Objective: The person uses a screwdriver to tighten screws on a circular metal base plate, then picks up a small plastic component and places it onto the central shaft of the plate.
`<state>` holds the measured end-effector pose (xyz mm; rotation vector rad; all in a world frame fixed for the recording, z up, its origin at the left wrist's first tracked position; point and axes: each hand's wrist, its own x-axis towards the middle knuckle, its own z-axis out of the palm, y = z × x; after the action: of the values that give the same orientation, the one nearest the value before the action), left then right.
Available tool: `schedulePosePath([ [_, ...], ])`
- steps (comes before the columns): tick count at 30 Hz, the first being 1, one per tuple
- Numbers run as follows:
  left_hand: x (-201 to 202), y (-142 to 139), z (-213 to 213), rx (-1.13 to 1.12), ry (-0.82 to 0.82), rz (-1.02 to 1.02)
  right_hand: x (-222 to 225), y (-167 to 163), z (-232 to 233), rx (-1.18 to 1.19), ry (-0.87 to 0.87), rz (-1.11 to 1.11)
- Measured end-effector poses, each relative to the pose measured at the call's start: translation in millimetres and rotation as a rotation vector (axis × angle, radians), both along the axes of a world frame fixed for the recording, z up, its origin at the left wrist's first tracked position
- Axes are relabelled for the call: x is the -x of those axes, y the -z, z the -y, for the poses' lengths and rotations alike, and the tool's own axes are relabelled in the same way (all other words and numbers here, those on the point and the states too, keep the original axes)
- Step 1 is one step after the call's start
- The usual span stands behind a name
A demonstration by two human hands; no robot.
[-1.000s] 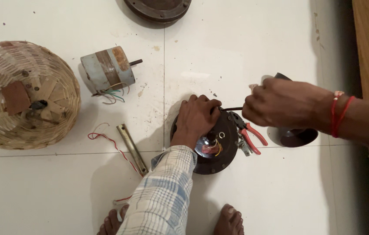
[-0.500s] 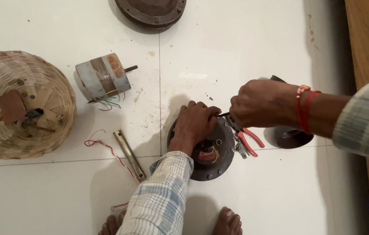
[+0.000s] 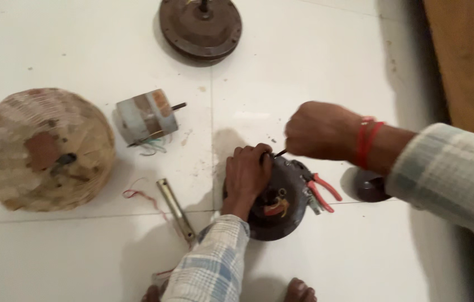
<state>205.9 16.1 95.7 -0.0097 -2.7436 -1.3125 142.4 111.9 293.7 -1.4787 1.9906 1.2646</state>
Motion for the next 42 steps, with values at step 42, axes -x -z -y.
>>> schedulePosePath([
  [42,-9,20,-20,0.068,-0.398,0.045,-77,-6,-106,0.404,0.851,-0.150],
])
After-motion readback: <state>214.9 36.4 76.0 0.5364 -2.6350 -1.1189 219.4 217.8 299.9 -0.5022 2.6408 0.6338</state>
